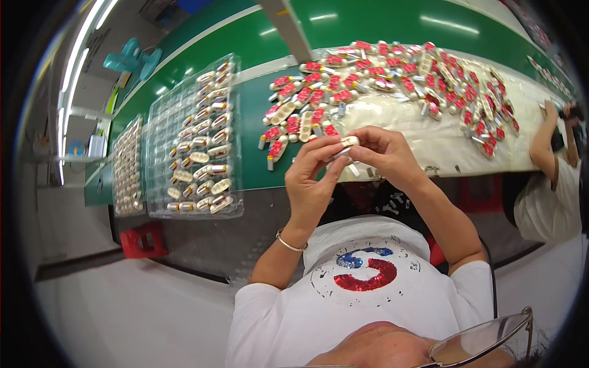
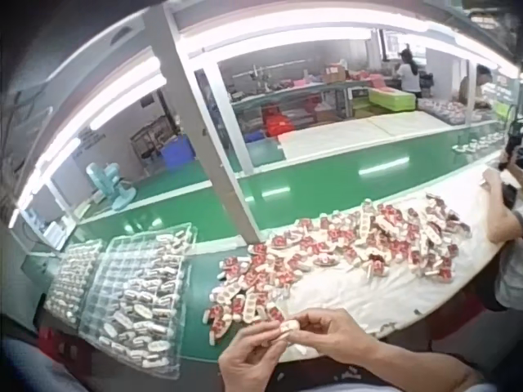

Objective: The person sits at a green workbench and assembles small white candles by inserting a red and silver foil-wrapped wick into the top of each candle. They pick up a candle from a pile, insert the wick, and place the finished unit into a clear plastic tray. The process is repeated continuously throughout the clip.

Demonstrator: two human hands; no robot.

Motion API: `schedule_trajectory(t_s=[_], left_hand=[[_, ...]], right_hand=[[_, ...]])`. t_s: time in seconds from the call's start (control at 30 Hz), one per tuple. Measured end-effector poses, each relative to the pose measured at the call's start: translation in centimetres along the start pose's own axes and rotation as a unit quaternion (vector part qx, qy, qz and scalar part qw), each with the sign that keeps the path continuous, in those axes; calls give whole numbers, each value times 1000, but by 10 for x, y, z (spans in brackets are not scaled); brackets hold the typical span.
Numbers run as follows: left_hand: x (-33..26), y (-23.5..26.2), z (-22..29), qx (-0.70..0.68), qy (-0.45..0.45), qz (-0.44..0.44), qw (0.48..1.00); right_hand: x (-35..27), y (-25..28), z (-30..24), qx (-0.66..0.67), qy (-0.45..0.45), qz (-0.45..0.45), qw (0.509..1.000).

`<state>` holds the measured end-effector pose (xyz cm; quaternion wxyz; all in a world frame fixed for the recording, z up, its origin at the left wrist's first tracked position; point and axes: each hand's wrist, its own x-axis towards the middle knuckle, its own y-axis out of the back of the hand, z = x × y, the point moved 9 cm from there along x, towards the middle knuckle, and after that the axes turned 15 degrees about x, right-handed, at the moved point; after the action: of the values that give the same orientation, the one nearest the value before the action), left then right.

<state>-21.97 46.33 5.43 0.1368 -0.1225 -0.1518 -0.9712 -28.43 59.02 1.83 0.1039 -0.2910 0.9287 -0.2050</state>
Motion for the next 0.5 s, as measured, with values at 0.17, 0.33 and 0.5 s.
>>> schedule_trajectory(t_s=[0.17, 0.33, 0.5], left_hand=[[3, 1, 13, 147, -83, -50, 984], [11, 55, 7, 280, -124, -19, 952], [34, 194, -37, 281, 20, 153, 947]], right_hand=[[3, -2, 16, 7, -48, -31, 998], [0, -15, 3, -39, -54, -77, 995], [5, 63, -35, -235, 88, 58, 966]])
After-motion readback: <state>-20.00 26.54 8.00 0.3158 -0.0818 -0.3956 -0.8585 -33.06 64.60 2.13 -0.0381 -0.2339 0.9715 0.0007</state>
